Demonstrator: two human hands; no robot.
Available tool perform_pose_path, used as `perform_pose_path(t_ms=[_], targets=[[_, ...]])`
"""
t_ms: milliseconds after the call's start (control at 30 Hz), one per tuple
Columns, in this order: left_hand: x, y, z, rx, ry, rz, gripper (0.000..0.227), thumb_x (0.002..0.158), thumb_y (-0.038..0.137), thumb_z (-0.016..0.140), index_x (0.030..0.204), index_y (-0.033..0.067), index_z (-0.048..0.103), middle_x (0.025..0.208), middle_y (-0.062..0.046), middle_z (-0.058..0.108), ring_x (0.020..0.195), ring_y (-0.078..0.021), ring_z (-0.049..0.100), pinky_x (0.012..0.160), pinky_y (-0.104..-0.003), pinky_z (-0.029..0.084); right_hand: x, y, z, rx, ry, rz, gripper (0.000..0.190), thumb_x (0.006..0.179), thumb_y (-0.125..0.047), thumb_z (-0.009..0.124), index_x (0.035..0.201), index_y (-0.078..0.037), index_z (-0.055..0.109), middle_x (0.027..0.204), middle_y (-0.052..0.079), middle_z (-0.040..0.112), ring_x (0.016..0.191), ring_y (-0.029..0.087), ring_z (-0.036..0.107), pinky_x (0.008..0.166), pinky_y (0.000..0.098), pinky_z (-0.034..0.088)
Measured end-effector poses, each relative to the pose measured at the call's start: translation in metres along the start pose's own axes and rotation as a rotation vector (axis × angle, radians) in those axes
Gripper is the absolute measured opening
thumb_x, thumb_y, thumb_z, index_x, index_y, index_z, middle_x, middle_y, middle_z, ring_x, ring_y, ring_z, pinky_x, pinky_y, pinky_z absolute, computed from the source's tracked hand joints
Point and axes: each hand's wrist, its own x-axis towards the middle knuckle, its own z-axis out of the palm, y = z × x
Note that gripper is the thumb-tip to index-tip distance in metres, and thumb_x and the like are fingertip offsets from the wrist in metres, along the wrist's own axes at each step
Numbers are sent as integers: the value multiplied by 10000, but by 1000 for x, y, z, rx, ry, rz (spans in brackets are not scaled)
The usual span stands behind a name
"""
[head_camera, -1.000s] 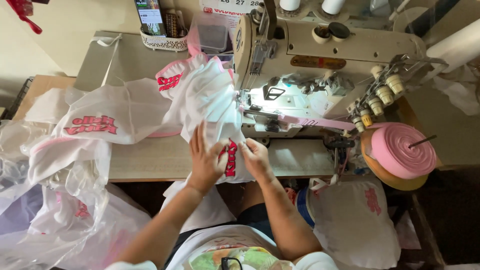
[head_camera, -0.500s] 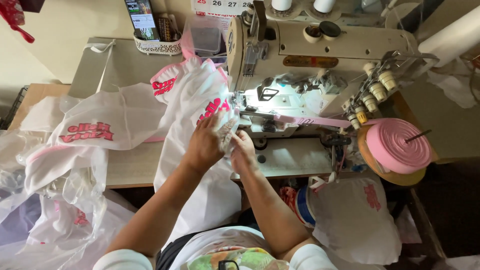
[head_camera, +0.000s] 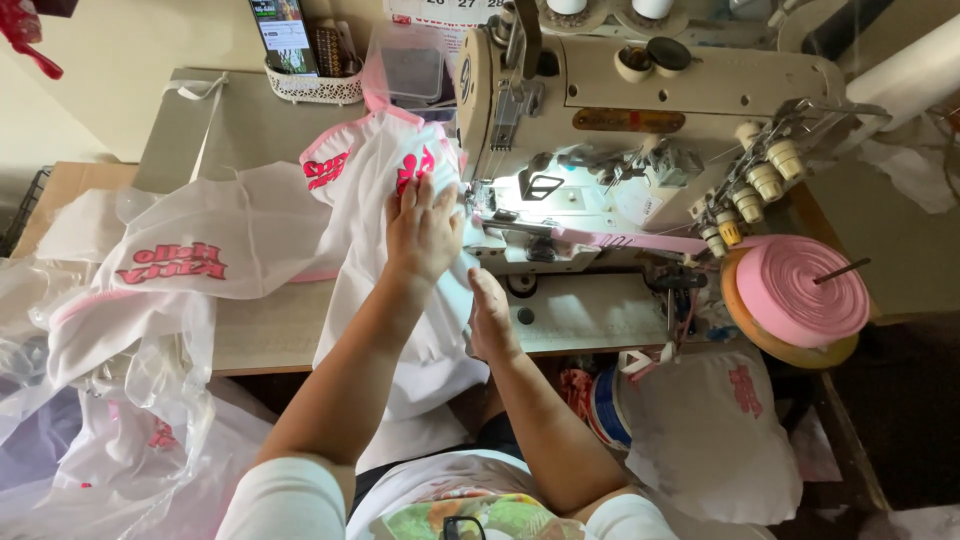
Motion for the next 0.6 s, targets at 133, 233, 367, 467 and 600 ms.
perform_pose_path(t_ms=[133, 233, 367, 467, 600], targets=[[12, -13, 16, -87, -14, -47, 451, 863, 392, 628, 1292, 255, 656, 1303, -137, 674, 1238, -329, 624, 1023, -524, 443, -36, -63, 54, -133, -37, 109, 227, 948, -306, 741, 1080, -122, 727, 833, 1, 698, 709, 103, 660, 584, 263, 531], [-10, -11, -12, -348, 62, -8, 410, 958, 267, 622, 1356, 175, 653, 1295, -109, 688, 1202, -299, 640, 1098, -455, 412, -6, -13, 11, -96, -37, 94, 122, 925, -134, 744, 1033, -78, 749, 805, 52, 729, 677, 134, 660, 601, 294, 543], [-45, 3, -57, -383, 6, 280, 279, 886, 337, 623, 1041, 190, 802, 1252, -147, 701, 1177, -360, 651, 1015, -470, 474, -49, -71, 59, -25, -113, 88, 99, 952, -22, 644, 1010, -46, 720, 829, 42, 702, 757, 126, 662, 796, 315, 564], [-37, 7, -72, -285, 66, 292, 287, 944, 311, 588, 1133, 204, 775, 1265, -114, 686, 1216, -309, 638, 1002, -428, 477, -63, -80, 68, -47, -132, 41, 109, 975, -24, 640, 1056, -31, 713, 871, 34, 696, 792, 109, 640, 819, 317, 560], [-23, 6, -69, -244, 6, 259, 389, 954, 331, 519, 1270, 215, 715, 1281, -85, 660, 1246, -264, 606, 1014, -400, 459, -34, -27, 23, -110, -126, -10, 85, 1021, -90, 618, 1049, -39, 681, 836, 2, 652, 782, 87, 643, 709, 285, 547]])
